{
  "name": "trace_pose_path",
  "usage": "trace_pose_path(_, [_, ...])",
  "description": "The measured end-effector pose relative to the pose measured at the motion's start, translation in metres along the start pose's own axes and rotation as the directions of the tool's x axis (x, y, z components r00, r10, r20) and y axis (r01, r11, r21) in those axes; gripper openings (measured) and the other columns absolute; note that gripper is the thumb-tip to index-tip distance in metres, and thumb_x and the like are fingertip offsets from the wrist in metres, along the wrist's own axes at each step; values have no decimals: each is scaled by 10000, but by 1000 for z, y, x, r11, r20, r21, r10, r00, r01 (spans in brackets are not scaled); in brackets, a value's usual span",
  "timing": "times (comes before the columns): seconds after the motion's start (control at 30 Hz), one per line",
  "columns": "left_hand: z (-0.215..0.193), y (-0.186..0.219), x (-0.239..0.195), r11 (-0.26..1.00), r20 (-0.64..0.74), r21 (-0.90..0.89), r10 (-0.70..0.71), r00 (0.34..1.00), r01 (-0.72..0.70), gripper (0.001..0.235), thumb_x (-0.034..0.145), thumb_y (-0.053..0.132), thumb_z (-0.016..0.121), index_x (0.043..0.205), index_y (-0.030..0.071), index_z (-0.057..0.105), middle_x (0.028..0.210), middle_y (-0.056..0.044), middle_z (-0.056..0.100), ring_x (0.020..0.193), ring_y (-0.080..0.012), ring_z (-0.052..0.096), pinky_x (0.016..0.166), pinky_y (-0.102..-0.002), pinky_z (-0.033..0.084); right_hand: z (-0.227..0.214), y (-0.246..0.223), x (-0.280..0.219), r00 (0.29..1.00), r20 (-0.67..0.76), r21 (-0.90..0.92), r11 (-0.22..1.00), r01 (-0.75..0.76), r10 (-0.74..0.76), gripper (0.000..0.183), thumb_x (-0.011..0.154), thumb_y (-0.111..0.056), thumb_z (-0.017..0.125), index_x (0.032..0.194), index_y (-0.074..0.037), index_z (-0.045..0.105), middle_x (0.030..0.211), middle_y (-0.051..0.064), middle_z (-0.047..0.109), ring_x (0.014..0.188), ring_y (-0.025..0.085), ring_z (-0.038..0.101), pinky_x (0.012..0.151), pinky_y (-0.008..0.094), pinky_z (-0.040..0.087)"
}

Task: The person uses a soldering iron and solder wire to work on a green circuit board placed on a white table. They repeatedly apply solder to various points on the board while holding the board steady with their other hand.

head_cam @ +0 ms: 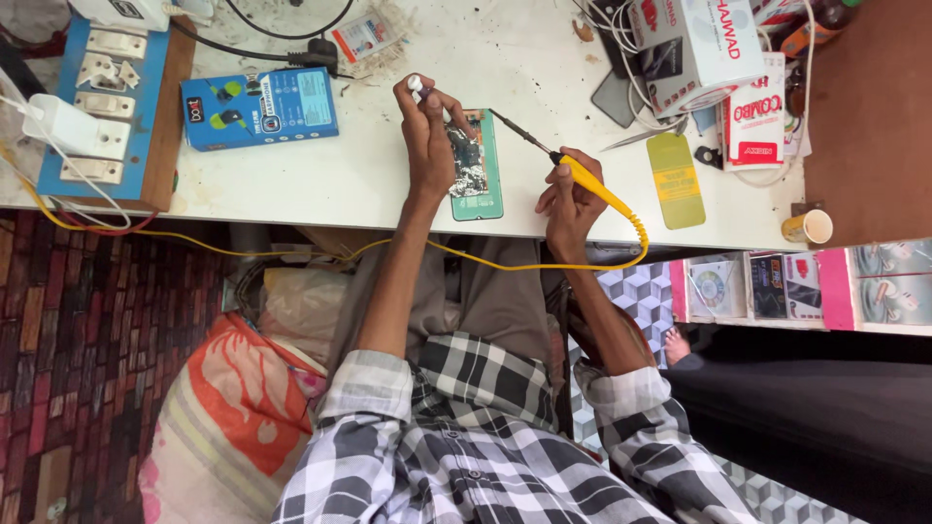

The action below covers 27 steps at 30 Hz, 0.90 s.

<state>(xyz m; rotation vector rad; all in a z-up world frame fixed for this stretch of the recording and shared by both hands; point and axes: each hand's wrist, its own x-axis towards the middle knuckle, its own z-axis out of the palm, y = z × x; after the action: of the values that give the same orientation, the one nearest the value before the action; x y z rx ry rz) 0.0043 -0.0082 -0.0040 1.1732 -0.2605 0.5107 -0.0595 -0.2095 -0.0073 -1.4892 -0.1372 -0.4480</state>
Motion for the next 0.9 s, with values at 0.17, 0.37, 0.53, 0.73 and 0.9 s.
trace_pose_path(0.17, [7, 13, -17, 994, -53, 102, 37, 998, -32, 322, 1159, 368, 365, 1219, 52, 383, 778, -72, 562, 665, -163, 596, 690, -317, 533, 0, -7, -3, 997, -70, -23, 999, -23, 22, 327, 1099, -237, 607, 1307, 15, 613, 667, 40, 572, 472, 78, 490, 435, 208, 383])
trace_pose_path(0.37, [24, 24, -36, 984, -97, 156, 106, 990, -90, 277, 1182, 318, 346, 1216, 46, 386, 873, -101, 565, 762, -183, 600, 761, -327, 534, 1, -8, 1, 997, -64, -131, 989, -61, 52, 301, 1078, -218, 590, 1261, 17, 634, 739, 71, 680, 498, 79, 579, 454, 203, 397])
trace_pose_path(0.53, [29, 13, -21, 974, -207, 213, 118, 971, -73, 264, 1185, 300, 341, 1223, 41, 376, 810, -91, 575, 746, -189, 619, 805, -357, 535, -5, -2, -2, 998, -30, -99, 993, -62, 60, 209, 1068, -167, 657, 1112, 34, 696, 707, 72, 655, 530, 90, 597, 477, 215, 431])
trace_pose_path(0.73, [25, -1, -11, 991, -123, 132, 1, 992, 15, 268, 1159, 301, 344, 1226, 43, 369, 772, -73, 537, 679, -165, 609, 748, -356, 565, 0, -2, 2, 999, -16, -98, 994, -51, 50, 205, 942, -35, 773, 1106, 38, 677, 731, 67, 676, 544, 86, 604, 469, 216, 455])
trace_pose_path(0.9, [21, -9, -12, 995, -71, 103, 13, 997, -6, 287, 1167, 324, 370, 1238, 45, 371, 791, -74, 505, 672, -164, 579, 804, -373, 592, 9, -12, 1, 992, -84, -80, 991, -103, 97, 215, 958, -63, 782, 1100, 22, 645, 692, 45, 658, 524, 82, 598, 474, 214, 467])
